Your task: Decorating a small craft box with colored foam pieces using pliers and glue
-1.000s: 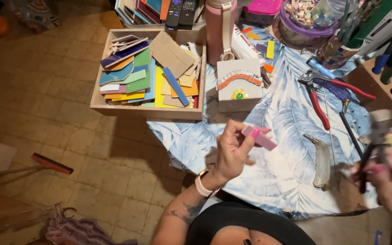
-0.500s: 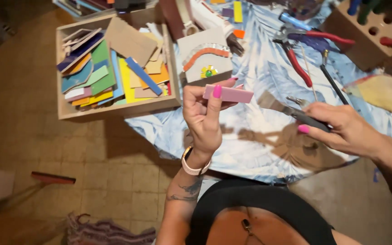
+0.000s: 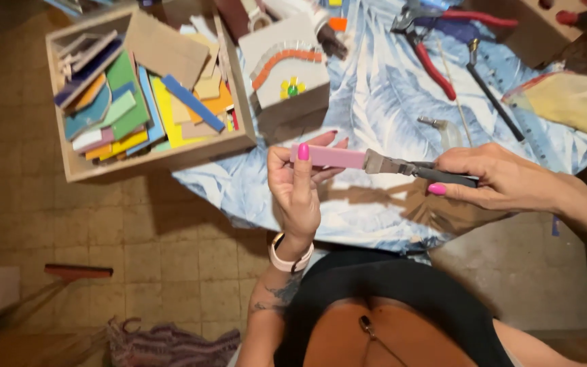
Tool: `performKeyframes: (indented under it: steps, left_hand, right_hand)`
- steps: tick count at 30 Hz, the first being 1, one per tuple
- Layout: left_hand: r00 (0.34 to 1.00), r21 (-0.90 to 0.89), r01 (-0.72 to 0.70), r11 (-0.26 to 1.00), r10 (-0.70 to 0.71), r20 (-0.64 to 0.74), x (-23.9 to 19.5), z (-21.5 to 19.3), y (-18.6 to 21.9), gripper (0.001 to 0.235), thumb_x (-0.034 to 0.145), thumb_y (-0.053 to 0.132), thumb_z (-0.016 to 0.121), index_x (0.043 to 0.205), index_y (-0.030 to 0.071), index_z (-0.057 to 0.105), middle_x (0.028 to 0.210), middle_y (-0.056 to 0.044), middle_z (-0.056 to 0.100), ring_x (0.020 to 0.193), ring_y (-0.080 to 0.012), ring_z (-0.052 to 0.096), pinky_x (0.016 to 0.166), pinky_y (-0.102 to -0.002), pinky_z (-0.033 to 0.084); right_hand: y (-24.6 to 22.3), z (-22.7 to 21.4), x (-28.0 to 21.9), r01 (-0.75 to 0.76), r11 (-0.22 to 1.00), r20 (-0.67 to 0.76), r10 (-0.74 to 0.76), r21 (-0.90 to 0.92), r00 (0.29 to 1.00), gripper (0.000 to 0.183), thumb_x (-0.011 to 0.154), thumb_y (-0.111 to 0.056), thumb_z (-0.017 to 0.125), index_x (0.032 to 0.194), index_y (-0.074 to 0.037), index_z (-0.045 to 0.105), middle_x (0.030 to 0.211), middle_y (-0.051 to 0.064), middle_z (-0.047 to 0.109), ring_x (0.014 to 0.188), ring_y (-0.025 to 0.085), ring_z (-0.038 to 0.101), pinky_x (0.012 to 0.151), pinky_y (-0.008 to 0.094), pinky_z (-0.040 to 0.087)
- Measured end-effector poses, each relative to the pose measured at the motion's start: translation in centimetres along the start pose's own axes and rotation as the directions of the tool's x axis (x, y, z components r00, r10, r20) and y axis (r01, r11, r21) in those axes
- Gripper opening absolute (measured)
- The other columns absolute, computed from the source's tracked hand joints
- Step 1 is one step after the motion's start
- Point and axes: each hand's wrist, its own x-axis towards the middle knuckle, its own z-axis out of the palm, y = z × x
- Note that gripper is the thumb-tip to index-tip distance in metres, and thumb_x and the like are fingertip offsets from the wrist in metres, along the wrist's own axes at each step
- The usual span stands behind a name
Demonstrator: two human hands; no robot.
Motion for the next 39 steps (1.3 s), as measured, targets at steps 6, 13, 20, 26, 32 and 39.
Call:
performKeyframes:
  steps: [6, 13, 20, 26, 32, 39]
  left_hand:
    - [0.993, -0.111, 0.095, 0.989, -0.102, -0.061, -0.7, -1.7, -1.5, 0.021, 0.087, 0.022, 0.046, 0.084, 0.005, 0.033, 0.098, -0.031, 0.055, 0.085, -0.0421, 0.059, 0.059, -0.033, 0.055]
    - [0.989, -0.184, 0.114, 0.976, -0.129, -0.071, -1.0, -3.2, -2.5, 0.021, 0.086, 0.021, 0.048, 0.083, 0.006, 0.035, 0.097, -0.032, 0.055, 0.084, -0.0409, 0.059, 0.062, -0.033, 0.055]
    - [0.995, -0.104, 0.088, 0.991, -0.092, -0.028, -1.5, -3.3, -2.2, 0.019, 0.087, 0.02, 0.045, 0.083, 0.006, 0.033, 0.098, -0.031, 0.054, 0.086, -0.0397, 0.059, 0.066, -0.034, 0.054]
    - [0.994, -0.084, 0.096, 0.992, -0.1, -0.047, -1.3, -3.2, -2.4, 0.021, 0.087, 0.022, 0.046, 0.082, 0.008, 0.031, 0.098, -0.03, 0.055, 0.084, -0.0403, 0.06, 0.066, -0.034, 0.053]
    - [0.992, -0.149, 0.105, 0.983, -0.113, -0.046, -1.3, -2.9, -2.6, 0.021, 0.087, 0.021, 0.046, 0.085, 0.005, 0.033, 0.098, -0.031, 0.054, 0.086, -0.0424, 0.058, 0.07, -0.04, 0.053]
    - [0.994, -0.072, 0.09, 0.993, -0.093, -0.052, -1.4, -2.9, -2.5, 0.022, 0.087, 0.026, 0.045, 0.086, 0.007, 0.034, 0.097, -0.03, 0.055, 0.087, -0.0398, 0.059, 0.066, -0.033, 0.054]
  right_hand:
    - [-0.1, 1.7, 0.7, -0.05, 0.998, 0.095, 0.046, 0.047, 0.994, 0.029, 0.082, -0.033, 0.048, 0.062, -0.011, 0.048, 0.051, -0.001, 0.041, 0.04, 0.011, 0.037, 0.045, 0.025, 0.031]
    - [-1.1, 1.9, 1.3, -0.032, 0.999, 0.097, 0.031, 0.012, 0.995, 0.03, 0.082, -0.033, 0.048, 0.062, -0.011, 0.047, 0.05, -0.001, 0.04, 0.04, 0.011, 0.037, 0.045, 0.026, 0.03]
    - [-1.1, 2.1, 1.7, -0.032, 0.999, 0.1, 0.03, 0.023, 0.995, 0.033, 0.083, -0.034, 0.046, 0.06, -0.011, 0.044, 0.052, 0.0, 0.038, 0.043, 0.011, 0.036, 0.047, 0.025, 0.032]
    - [-1.4, 2.0, 2.1, -0.017, 1.0, 0.096, 0.015, 0.024, 0.995, 0.03, 0.082, -0.033, 0.047, 0.062, -0.011, 0.049, 0.052, 0.0, 0.041, 0.042, 0.011, 0.039, 0.046, 0.025, 0.033]
    - [-1.4, 1.9, 2.3, 0.003, 1.0, 0.08, -0.005, 0.025, 0.997, 0.03, 0.082, -0.032, 0.048, 0.062, -0.011, 0.048, 0.051, 0.0, 0.041, 0.042, 0.011, 0.04, 0.045, 0.026, 0.032]
    - [-1.5, 2.0, 2.3, 0.019, 0.999, 0.068, -0.021, 0.028, 0.997, 0.027, 0.082, -0.032, 0.048, 0.065, -0.011, 0.05, 0.053, 0.0, 0.044, 0.044, 0.012, 0.043, 0.046, 0.026, 0.033]
